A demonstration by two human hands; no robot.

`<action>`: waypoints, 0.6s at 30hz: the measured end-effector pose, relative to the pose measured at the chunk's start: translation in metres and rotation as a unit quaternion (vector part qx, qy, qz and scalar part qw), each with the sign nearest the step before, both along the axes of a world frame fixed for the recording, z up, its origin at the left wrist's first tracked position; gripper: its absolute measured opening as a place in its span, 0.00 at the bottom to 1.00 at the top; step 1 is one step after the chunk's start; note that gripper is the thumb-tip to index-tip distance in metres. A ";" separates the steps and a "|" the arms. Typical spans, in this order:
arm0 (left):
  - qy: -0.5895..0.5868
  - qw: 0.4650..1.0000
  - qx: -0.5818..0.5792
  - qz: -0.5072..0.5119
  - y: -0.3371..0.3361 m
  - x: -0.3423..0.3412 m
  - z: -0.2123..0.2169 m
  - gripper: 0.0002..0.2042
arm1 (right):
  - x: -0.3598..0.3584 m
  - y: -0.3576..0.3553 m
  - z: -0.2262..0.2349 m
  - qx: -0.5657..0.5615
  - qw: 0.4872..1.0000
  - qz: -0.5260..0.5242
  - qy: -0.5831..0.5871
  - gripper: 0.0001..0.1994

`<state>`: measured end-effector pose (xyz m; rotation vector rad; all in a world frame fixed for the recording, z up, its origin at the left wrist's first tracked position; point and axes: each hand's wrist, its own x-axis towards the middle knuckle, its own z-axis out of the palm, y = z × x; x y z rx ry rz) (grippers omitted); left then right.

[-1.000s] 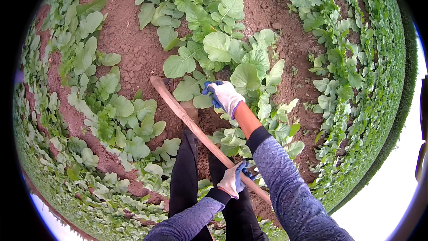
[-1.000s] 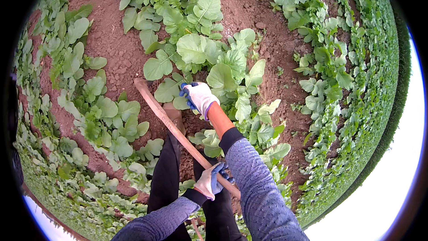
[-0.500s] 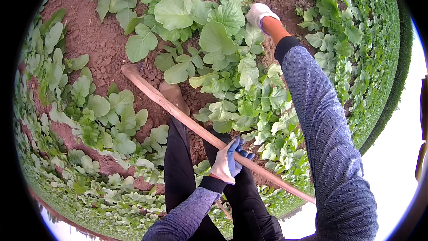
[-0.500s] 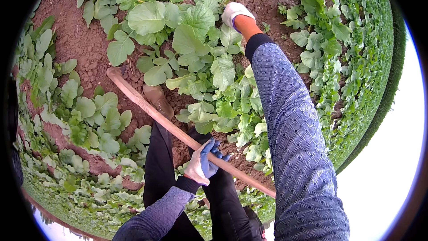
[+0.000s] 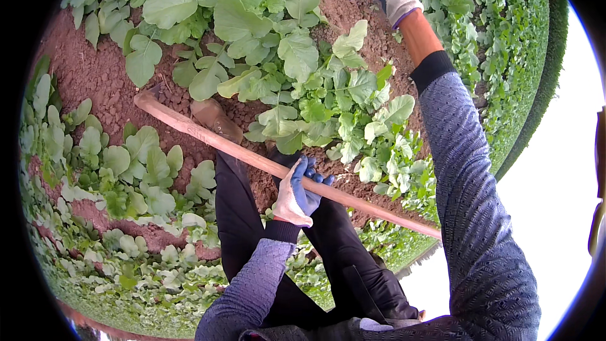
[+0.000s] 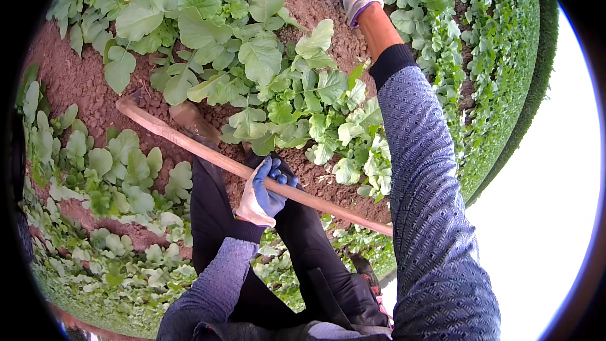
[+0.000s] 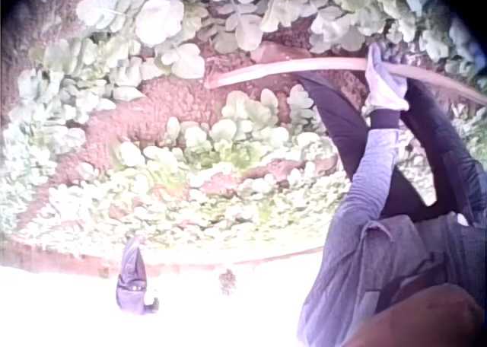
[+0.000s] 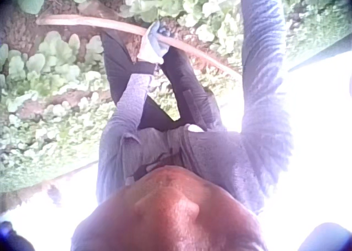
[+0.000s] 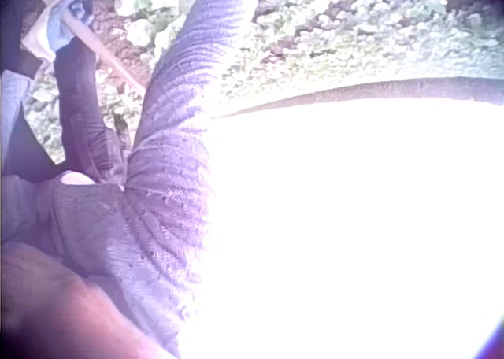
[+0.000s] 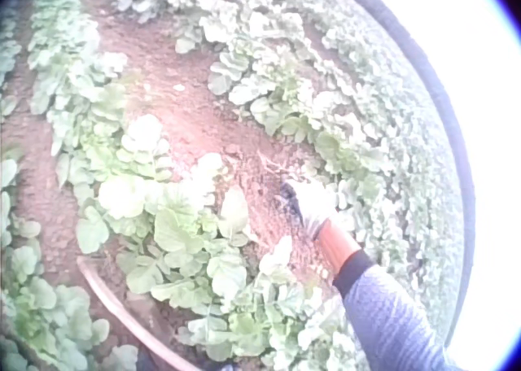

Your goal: The person uses a hoe to loosen soil between rows of leafy green plants and removes weeds by hand. The person repeatedly strikes the ground with the hoe and pulls out small weeds, discarding them to the side.

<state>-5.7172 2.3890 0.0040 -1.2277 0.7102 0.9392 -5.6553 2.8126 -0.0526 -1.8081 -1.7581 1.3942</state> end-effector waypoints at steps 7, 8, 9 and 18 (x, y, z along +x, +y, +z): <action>-0.033 0.999 0.027 -0.012 0.011 0.016 0.006 0.06 | 0.259 -0.075 0.007 -0.042 0.738 0.283 -0.611 0.08; -0.019 1.000 0.020 -0.007 0.007 0.007 0.001 0.06 | 0.243 -0.087 0.008 -0.074 0.885 0.049 -0.457 0.08; 0.000 1.000 0.020 -0.001 0.004 0.000 -0.003 0.06 | 0.228 -0.100 0.013 -0.110 0.941 -0.190 -0.259 0.08; -0.047 0.997 0.035 0.045 -0.017 0.030 -0.023 0.06 | 0.230 -0.256 0.137 -0.205 0.929 0.236 -0.196 0.22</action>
